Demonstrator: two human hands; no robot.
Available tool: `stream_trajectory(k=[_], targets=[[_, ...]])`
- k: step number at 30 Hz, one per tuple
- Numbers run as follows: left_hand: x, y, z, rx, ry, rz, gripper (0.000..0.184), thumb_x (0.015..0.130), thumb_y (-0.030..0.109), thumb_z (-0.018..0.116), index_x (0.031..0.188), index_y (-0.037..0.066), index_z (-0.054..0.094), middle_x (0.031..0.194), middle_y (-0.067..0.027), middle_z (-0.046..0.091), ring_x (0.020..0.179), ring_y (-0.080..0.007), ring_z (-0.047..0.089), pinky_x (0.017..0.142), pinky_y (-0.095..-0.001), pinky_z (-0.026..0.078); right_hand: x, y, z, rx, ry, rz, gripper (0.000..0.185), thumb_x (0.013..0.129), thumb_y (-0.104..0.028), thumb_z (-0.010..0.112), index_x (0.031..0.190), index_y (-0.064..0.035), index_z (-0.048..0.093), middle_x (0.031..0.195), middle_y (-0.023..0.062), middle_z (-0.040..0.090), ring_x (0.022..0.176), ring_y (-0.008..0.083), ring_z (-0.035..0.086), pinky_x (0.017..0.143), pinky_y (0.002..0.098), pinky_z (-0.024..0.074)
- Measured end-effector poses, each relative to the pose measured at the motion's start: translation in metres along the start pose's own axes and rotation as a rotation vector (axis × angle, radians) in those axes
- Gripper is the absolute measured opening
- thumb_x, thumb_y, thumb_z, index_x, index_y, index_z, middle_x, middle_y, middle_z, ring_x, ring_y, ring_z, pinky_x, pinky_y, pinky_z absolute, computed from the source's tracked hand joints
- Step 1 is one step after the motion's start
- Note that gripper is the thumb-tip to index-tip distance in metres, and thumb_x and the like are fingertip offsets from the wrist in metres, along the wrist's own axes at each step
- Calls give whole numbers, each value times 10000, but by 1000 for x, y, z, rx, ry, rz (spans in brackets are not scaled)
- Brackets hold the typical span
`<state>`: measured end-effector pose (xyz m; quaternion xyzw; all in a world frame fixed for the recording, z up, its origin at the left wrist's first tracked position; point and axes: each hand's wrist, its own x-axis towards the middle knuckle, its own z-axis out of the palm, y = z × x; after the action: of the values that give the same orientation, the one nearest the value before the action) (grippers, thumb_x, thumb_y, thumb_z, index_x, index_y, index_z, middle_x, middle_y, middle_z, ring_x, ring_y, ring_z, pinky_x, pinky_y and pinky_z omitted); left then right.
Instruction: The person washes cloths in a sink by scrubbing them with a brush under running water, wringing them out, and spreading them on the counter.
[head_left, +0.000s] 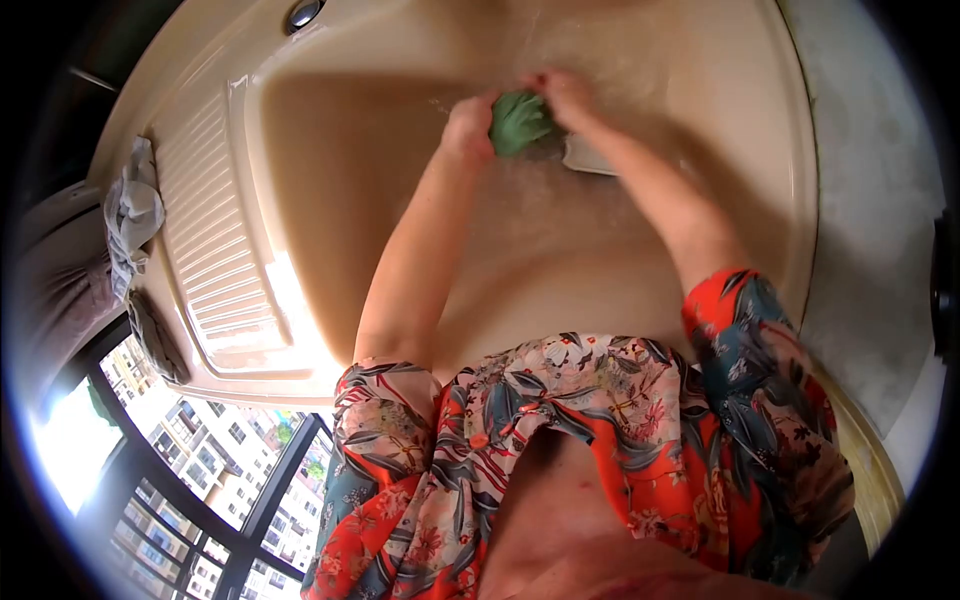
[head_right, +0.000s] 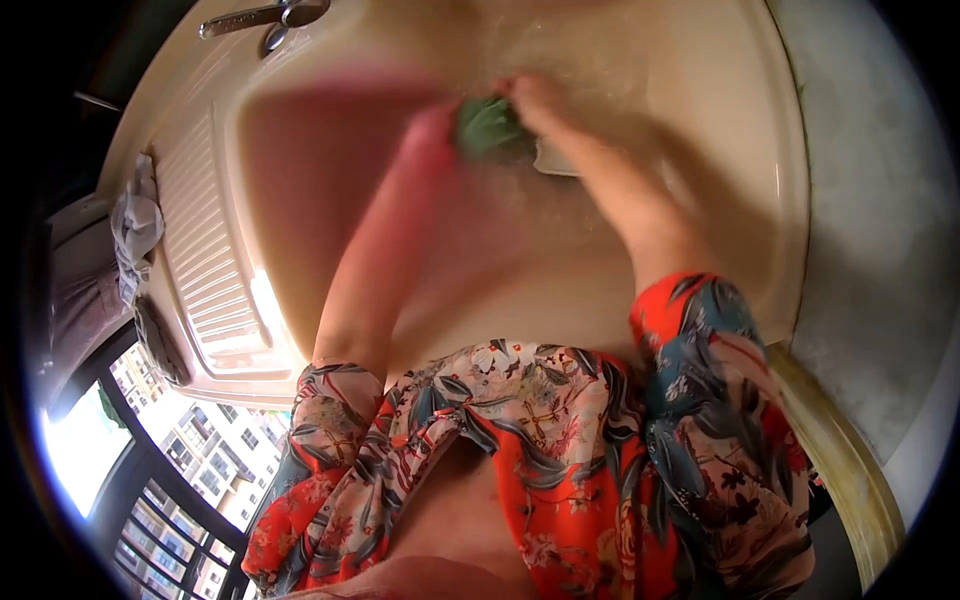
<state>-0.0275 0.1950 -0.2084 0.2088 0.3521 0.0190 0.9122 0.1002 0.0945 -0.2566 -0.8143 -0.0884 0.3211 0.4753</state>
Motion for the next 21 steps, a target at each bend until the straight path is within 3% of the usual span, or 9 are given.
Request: stream_trajectory(k=[1,3,6,8,9,14,16,17,21], targets=[[2,8,-5,29,18,9,257,811,170,556,996,-7,582,921,-104,611,853,-218,566,781,-350,453,7,2,-41,-731,13,-203,310,835,-398,522,952,-124,606,949,87,617,807,234,603,685,345,467],[7,17,-34,54,35,-9,255,813,173,555,992,-6,583,918,-104,612,853,-221,566,783,-352,453,13,-8,-91,-771,174,-242,276,843,-347,508,918,-99,602,862,103,628,812,239,595,721,376,452],[5,10,-60,50,33,-93,253,815,179,552,988,-3,585,913,-105,613,852,-225,567,786,-355,452,-11,-35,-99,-605,181,38,344,848,-410,477,1018,-133,590,985,117,611,857,263,599,755,348,471],[3,-2,-53,8,7,-148,251,816,182,551,985,-1,586,909,-105,613,852,-228,567,788,-357,452,-13,3,-30,-632,314,-335,370,799,-337,546,1103,-126,566,930,153,616,836,275,602,731,383,478],[1,-8,-46,-24,-8,-162,251,817,184,550,983,0,587,907,-105,614,852,-229,567,789,-357,452,-23,-7,-2,-553,71,-149,418,759,-326,591,1117,-113,560,845,156,627,777,268,608,703,382,477],[-2,-14,-27,-110,-22,-144,248,820,192,546,975,4,590,899,-106,615,852,-237,568,794,-362,451,-110,-55,62,-488,-50,-771,269,731,-348,613,884,-128,591,803,114,606,746,288,587,650,367,469],[-3,-14,-18,-117,-15,-114,247,821,196,544,972,6,592,895,-107,616,852,-239,568,796,-364,450,-66,-37,38,-404,-62,-553,258,757,-335,592,868,-103,611,834,105,619,793,271,592,670,364,458],[-5,-11,-11,-108,-8,-93,246,822,197,543,970,7,592,893,-107,616,852,-241,568,797,-365,450,-30,-16,22,-202,-89,-151,282,783,-334,577,918,-92,633,870,91,638,804,233,600,685,350,459],[-4,15,-28,-29,43,-52,255,817,202,549,978,9,588,904,-108,611,865,-245,563,809,-367,444,37,21,-72,-684,73,-389,352,804,-364,572,945,-47,631,909,108,640,821,201,598,742,341,458]])
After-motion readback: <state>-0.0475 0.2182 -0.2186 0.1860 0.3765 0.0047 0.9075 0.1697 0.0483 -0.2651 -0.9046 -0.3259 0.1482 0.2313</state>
